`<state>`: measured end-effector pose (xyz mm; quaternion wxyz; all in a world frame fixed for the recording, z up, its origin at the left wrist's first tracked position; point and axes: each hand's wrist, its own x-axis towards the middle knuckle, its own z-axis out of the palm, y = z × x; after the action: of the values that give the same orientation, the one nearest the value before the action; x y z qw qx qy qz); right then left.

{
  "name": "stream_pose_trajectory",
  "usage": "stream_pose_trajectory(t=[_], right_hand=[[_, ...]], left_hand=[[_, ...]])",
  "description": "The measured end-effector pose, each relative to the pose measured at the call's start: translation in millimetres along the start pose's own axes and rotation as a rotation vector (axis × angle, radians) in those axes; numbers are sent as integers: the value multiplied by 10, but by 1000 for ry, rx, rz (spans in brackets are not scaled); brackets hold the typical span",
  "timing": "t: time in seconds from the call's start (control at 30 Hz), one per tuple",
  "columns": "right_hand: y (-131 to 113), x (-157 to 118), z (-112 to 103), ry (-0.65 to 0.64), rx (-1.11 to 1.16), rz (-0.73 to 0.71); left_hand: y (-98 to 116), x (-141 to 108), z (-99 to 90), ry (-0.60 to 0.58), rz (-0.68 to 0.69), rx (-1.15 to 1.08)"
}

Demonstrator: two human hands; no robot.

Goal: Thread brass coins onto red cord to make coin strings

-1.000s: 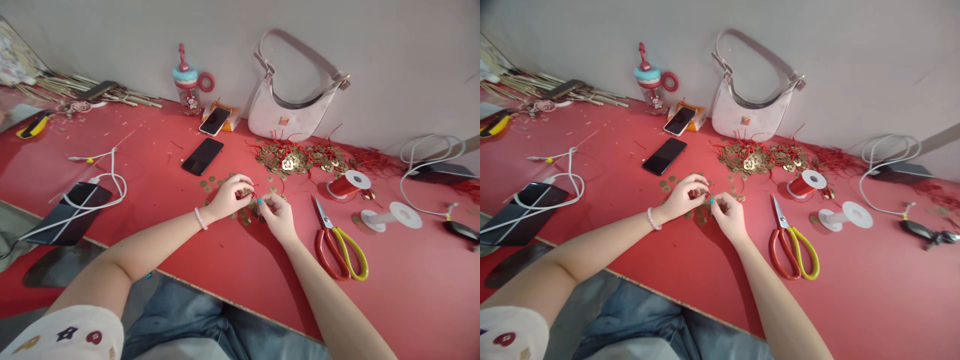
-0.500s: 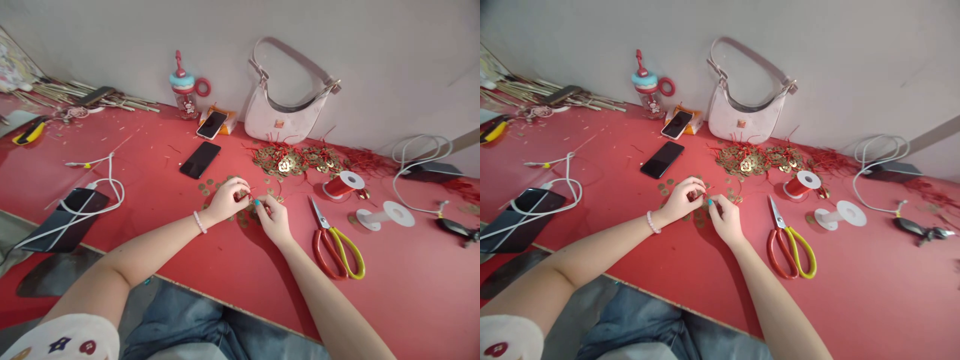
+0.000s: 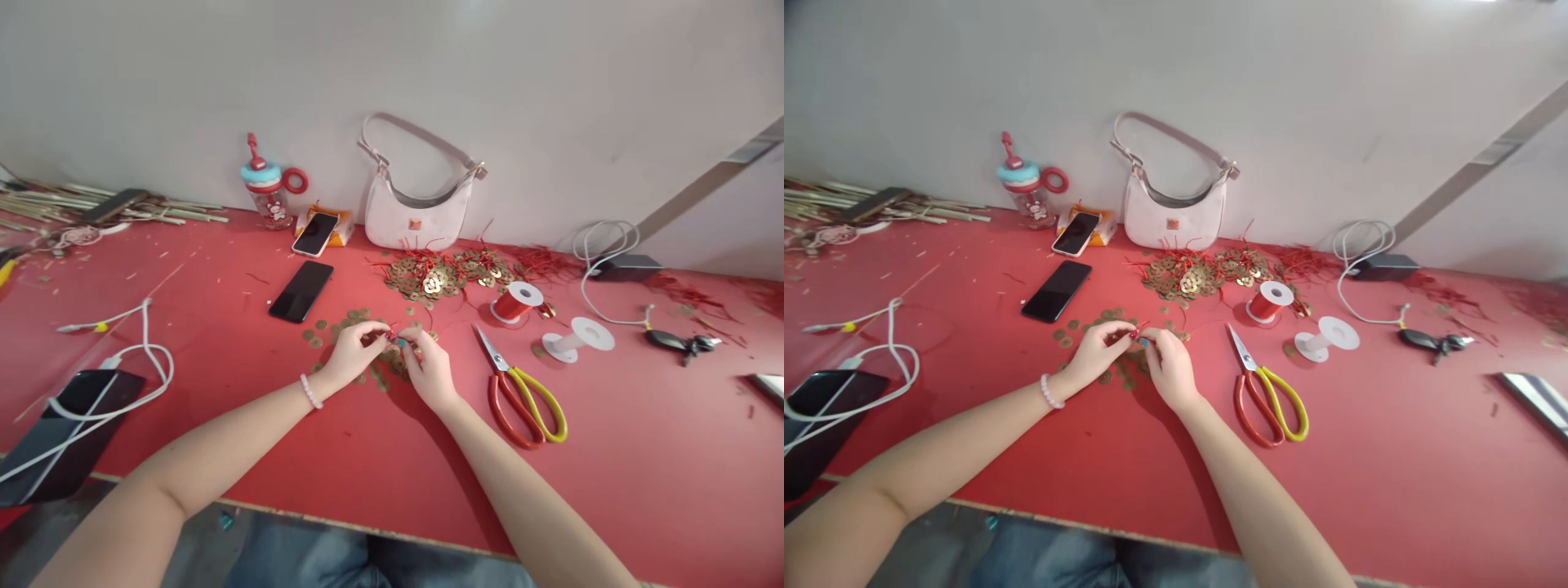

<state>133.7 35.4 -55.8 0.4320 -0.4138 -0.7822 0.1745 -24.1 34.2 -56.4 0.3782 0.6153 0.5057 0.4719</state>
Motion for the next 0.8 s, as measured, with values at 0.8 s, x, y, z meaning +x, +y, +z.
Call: stream_pose_trajectory(t=[0.8], right_hand=[[174, 129, -192, -64, 382, 396]], left_hand=[[60, 165, 61, -198, 211, 155]])
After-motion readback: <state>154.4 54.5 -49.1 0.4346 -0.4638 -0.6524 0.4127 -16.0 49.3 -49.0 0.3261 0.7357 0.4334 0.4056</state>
